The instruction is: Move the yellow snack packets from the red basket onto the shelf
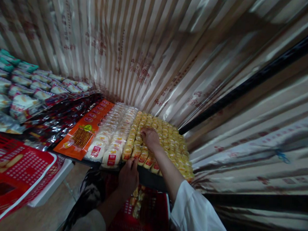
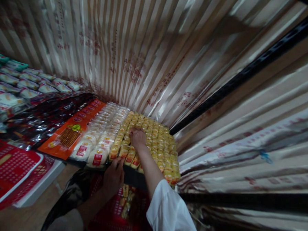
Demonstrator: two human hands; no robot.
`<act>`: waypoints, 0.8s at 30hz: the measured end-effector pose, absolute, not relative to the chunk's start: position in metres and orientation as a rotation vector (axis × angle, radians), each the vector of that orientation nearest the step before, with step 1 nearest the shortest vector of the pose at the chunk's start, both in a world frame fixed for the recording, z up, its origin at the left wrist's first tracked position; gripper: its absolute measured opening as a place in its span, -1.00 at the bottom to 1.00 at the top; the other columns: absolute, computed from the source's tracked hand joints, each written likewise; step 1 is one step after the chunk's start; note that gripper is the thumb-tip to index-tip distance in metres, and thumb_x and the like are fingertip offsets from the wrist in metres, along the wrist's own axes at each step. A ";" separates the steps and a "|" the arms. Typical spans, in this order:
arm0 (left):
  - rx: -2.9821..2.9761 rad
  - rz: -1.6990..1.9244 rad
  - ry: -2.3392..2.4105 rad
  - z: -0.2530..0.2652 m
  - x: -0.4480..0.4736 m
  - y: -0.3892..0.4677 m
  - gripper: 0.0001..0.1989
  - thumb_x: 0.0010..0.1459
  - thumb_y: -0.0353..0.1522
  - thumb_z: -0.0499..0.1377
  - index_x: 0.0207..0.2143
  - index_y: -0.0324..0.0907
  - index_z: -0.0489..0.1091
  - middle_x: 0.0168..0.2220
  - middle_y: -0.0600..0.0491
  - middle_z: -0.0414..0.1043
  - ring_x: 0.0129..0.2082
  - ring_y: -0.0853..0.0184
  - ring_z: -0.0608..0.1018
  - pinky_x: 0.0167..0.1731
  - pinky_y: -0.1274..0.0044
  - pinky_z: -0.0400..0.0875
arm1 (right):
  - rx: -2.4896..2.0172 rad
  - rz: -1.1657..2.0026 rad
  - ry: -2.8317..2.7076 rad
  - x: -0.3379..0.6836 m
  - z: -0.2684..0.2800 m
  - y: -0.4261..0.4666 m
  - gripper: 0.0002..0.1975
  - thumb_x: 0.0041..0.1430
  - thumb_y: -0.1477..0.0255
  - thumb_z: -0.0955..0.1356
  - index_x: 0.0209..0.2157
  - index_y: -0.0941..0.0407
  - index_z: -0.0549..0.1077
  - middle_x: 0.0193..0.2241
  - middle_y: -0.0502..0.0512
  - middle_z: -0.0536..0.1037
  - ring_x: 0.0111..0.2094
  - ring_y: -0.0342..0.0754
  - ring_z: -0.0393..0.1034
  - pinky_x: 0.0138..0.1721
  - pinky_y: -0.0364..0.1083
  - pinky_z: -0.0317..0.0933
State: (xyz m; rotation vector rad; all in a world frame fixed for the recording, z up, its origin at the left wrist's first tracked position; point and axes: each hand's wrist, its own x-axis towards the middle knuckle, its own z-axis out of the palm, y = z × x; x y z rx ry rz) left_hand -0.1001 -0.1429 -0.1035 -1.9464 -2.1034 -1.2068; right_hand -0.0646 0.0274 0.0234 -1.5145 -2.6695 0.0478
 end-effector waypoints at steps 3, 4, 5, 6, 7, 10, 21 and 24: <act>-1.954 -1.213 -2.139 -0.107 -0.099 -0.143 -0.52 0.08 -0.53 -0.04 0.10 -0.27 0.18 -0.02 -0.17 0.29 -0.03 0.22 0.41 -0.09 0.42 0.39 | -1.523 0.069 -2.647 -0.065 0.022 0.029 -0.81 0.18 0.46 0.27 -0.28 0.10 0.53 -0.25 0.10 0.57 -0.13 -0.07 0.37 -0.03 -0.15 0.10; -1.953 -1.210 -2.150 -0.107 -0.099 -0.142 -0.51 0.08 -0.54 -0.04 0.10 -0.26 0.18 -0.01 -0.17 0.29 -0.02 0.22 0.40 -0.09 0.42 0.39 | -1.515 0.069 -2.628 -0.064 0.021 0.030 -0.80 0.19 0.46 0.26 -0.28 0.10 0.53 -0.25 0.10 0.57 -0.12 -0.07 0.37 -0.02 -0.14 0.10; -1.955 -1.205 -2.158 -0.107 -0.099 -0.142 -0.51 0.08 -0.53 -0.04 0.10 -0.26 0.18 -0.01 -0.17 0.29 -0.02 0.21 0.40 -0.09 0.41 0.40 | -1.498 0.068 -2.601 -0.063 0.021 0.029 -0.79 0.20 0.46 0.25 -0.26 0.10 0.52 -0.23 0.10 0.56 -0.11 -0.07 0.36 -0.01 -0.14 0.10; -1.964 -1.201 -2.164 -0.107 -0.099 -0.142 -0.51 0.08 -0.53 -0.04 0.10 -0.26 0.18 -0.02 -0.17 0.29 -0.03 0.21 0.40 -0.09 0.41 0.40 | -1.477 0.068 -2.556 -0.061 0.022 0.028 -0.78 0.21 0.46 0.24 -0.23 0.10 0.51 -0.21 0.11 0.56 -0.10 -0.07 0.36 0.00 -0.13 0.11; -1.976 -1.201 -2.172 -0.106 -0.099 -0.142 -0.51 0.08 -0.53 -0.03 0.10 -0.26 0.18 -0.02 -0.16 0.29 -0.03 0.21 0.40 -0.09 0.42 0.40 | -1.451 0.072 -2.497 -0.058 0.023 0.025 -0.76 0.22 0.45 0.22 -0.19 0.11 0.50 -0.19 0.12 0.55 -0.08 -0.07 0.35 0.01 -0.12 0.12; -2.030 -1.226 -2.207 -0.102 -0.102 -0.142 -0.50 0.07 -0.53 -0.03 0.11 -0.25 0.19 -0.02 -0.14 0.30 -0.04 0.24 0.40 -0.09 0.43 0.39 | -1.339 0.124 -2.272 -0.045 0.027 0.008 -0.70 0.24 0.43 0.18 -0.11 0.15 0.46 -0.15 0.15 0.53 -0.09 -0.05 0.35 0.00 -0.09 0.17; -2.534 -1.048 -1.914 -0.108 -0.107 -0.182 -0.74 0.15 -0.48 -0.05 -0.23 -0.22 0.40 -0.23 -0.05 0.38 -0.19 0.31 0.43 -0.19 0.47 0.41 | -1.221 0.596 -2.003 0.035 -0.024 -0.157 -0.75 0.21 0.38 0.20 -0.22 0.11 0.47 -0.38 0.10 0.58 -0.31 -0.08 0.46 -0.19 -0.11 0.31; -2.849 -0.666 -1.853 -0.116 -0.101 -0.199 -0.76 0.14 -0.45 0.02 -0.18 -0.21 0.42 -0.19 -0.08 0.40 -0.16 0.27 0.44 -0.14 0.43 0.38 | -1.423 0.823 -2.138 0.049 -0.067 -0.188 -0.75 0.20 0.46 0.19 -0.20 0.10 0.46 -0.26 0.11 0.58 -0.26 -0.08 0.47 -0.18 -0.13 0.29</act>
